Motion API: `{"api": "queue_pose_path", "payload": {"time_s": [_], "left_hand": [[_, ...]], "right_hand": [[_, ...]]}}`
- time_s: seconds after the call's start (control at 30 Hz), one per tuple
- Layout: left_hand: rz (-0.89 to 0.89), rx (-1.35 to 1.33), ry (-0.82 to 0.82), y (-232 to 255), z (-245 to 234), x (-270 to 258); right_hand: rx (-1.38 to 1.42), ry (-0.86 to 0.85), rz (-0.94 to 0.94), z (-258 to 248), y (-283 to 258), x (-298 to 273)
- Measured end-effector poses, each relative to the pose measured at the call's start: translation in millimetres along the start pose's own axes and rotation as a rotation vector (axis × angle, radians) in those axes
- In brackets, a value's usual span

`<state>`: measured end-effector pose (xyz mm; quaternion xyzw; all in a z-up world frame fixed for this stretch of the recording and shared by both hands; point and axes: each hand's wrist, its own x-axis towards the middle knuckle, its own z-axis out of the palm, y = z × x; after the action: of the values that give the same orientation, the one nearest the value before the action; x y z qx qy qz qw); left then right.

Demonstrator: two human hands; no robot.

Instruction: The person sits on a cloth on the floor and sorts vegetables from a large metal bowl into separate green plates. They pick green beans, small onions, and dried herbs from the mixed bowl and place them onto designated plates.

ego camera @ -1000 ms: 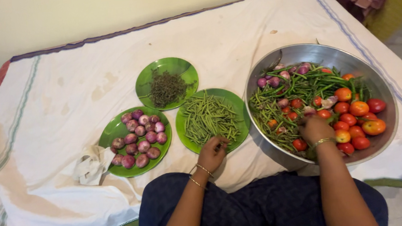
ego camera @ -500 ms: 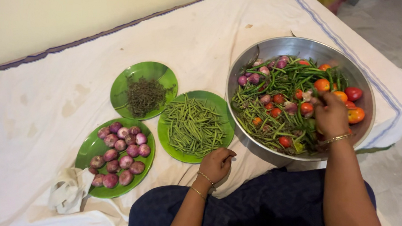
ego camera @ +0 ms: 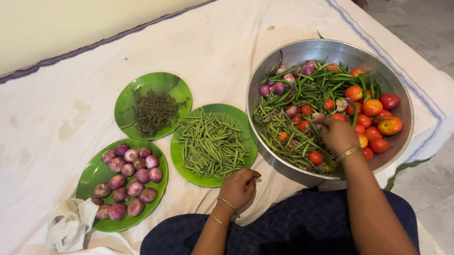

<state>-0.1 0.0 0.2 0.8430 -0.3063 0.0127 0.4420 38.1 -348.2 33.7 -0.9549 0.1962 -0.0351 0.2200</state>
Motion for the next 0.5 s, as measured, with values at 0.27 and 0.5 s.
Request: {"api": "queue_pose_path", "payload": {"time_s": [0.27, 0.5], "left_hand": [[-0.02, -0.003, 0.032, 0, -2, 0], [-0.027, -0.015, 0.029, -4, 0, 0]], "right_hand": [[-0.268, -0.159, 0.055, 21, -3, 13], [-0.327, -0.178, 0.04, 39, -2, 24]]}}
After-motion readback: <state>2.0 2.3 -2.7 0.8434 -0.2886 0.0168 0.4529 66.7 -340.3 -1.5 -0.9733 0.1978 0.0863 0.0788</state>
